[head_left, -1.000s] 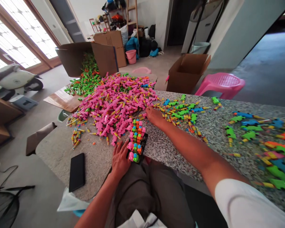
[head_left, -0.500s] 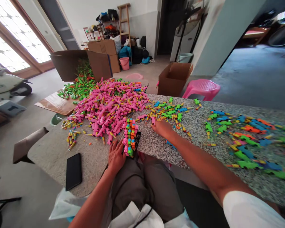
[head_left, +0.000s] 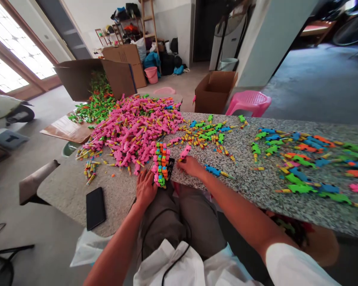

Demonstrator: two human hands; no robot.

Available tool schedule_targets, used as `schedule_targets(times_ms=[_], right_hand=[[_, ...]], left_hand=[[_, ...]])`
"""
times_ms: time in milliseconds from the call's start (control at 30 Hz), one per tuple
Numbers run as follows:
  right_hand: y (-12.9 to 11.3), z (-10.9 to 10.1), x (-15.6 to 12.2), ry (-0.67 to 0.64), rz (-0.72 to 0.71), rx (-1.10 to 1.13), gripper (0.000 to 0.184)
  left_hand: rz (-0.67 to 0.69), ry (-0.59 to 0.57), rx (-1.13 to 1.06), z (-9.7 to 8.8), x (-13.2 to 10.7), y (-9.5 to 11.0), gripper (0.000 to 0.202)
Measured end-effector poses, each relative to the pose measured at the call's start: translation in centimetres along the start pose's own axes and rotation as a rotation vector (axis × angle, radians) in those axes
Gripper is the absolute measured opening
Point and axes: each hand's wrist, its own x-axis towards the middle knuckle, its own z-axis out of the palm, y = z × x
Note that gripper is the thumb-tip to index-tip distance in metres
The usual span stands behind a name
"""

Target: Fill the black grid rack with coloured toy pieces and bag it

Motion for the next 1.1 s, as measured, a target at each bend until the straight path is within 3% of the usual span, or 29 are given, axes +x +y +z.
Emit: schedule_targets(times_ms=[67,200,433,800,900,1000,1100], right_hand=[[0.0,2.4,-0.3,-0.016,-0.065,0.066,0.019],[0.0,5.0,-0.7,0.07,-0.165,-0.078,0.022],[-0.9,5.4,-1.3,0.065,-0.253,-0.438,0.032],[-2.4,6.0,-1.5,0.003,-0.216,-0.5,0.034],[-2.0,5.5,-1.5,-0.024,-0.219,-0.461,0.03],[-1.7,3.4,-0.5,-0.101,-0.228,-0.401,0.028],[-2.1,0.2,2.9,0.045,-0.179,-0.426,0.031]], left_hand=[[-0.01,-0.001,-0.004,-0.1,0.0,0.1,0.052],[-0.02,-0.01,-0.019,-0.4,0.1,0.4,0.05],[-0.031,-0.024,0.001,-0.4,0.1,0.4,0.049],[-0.025,-0.017,-0.016,-0.2,0.1,0.2,0.049],[-0.022,-0.009,-0.022,-0.1,0.0,0.1,0.051],[-0.007,-0.009,-0.019,-0.1,0.0,-0.1,0.053],[0.03,-0.018,-0.026,0.0,-0.2,-0.6,0.055]])
